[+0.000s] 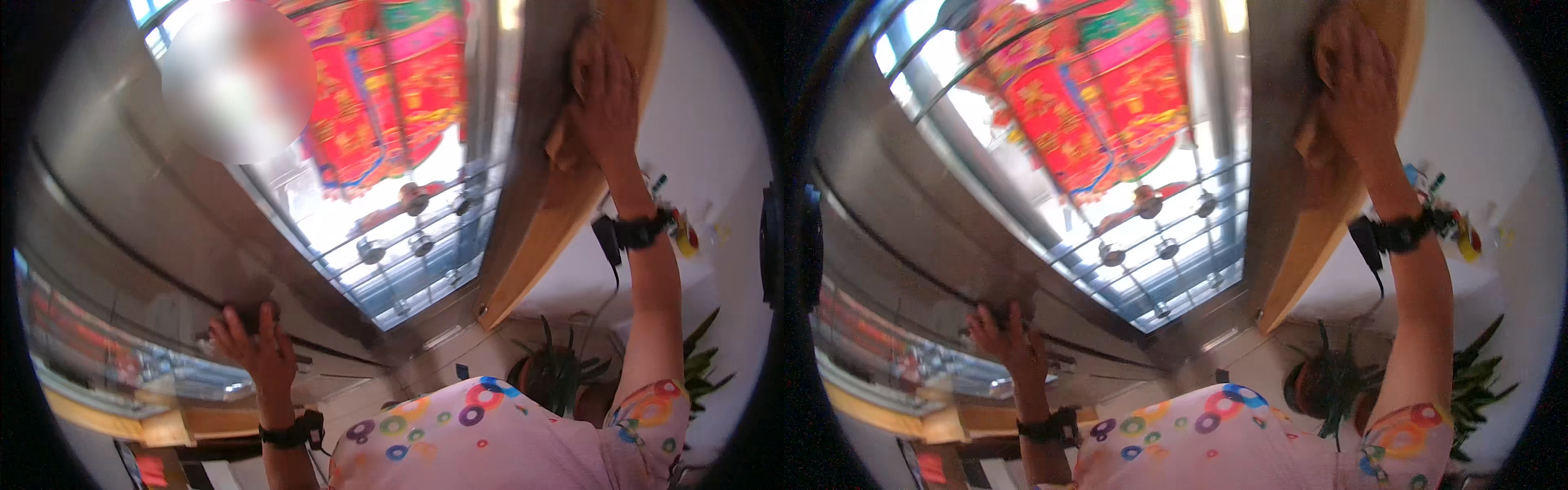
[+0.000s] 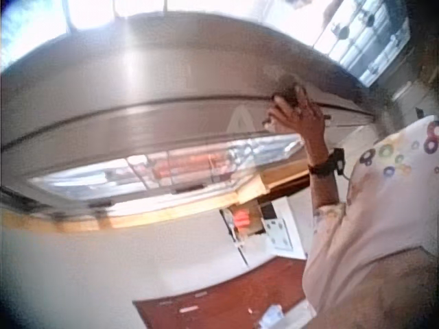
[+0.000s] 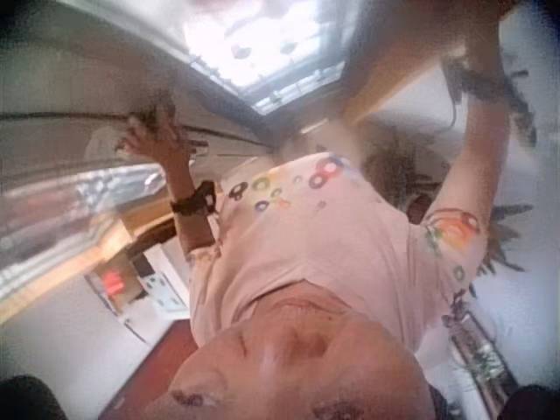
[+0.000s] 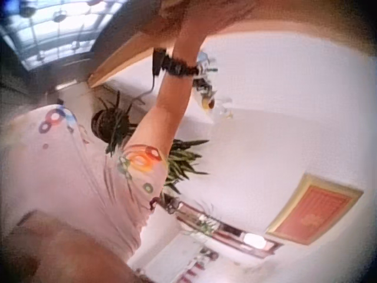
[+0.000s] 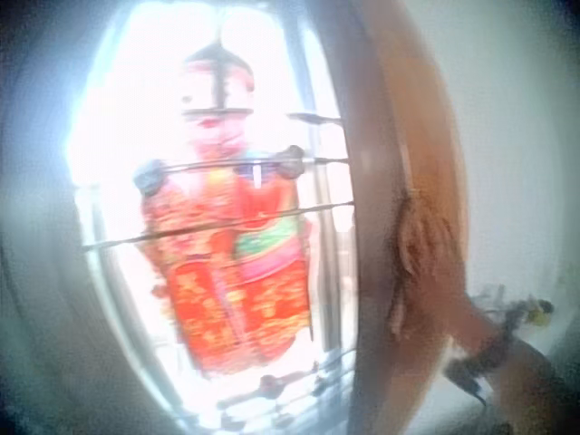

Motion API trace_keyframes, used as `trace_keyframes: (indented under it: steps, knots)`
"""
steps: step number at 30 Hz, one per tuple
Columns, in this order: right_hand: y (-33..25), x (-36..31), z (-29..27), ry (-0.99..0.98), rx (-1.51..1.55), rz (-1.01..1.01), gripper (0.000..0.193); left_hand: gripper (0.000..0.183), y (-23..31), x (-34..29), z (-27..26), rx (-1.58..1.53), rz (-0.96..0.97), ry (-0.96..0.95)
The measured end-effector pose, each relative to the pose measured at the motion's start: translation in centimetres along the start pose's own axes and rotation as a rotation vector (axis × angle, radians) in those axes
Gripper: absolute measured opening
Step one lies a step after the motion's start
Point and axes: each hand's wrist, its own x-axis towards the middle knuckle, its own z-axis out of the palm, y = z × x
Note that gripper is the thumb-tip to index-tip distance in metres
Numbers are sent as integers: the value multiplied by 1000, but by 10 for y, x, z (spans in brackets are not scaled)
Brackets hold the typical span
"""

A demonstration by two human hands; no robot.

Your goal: Wiping down a metallic door and window frame with a dry cloth.

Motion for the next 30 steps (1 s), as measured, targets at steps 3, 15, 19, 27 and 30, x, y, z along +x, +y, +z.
trace_keyframes:
  steps: [3, 15, 19, 27, 30]
  knots:
    - [-9, -46, 15, 15, 49, 0, 68, 39, 1, 3, 6, -15, 18, 13]
    - [42, 50, -18, 143, -37, -129, 57, 38, 0, -4, -21, -117, 38, -90]
    - [56, 121, -34, 258, -163, -16, 50, 40, -5, -4, -30, -152, 99, -175]
    - [40, 103, -25, 258, 72, 132, 37, 38, -23, -40, -39, -302, 14, -206]
    - [33, 84, -33, 148, 65, 3, 41, 35, -24, -37, -40, -315, -1, -214]
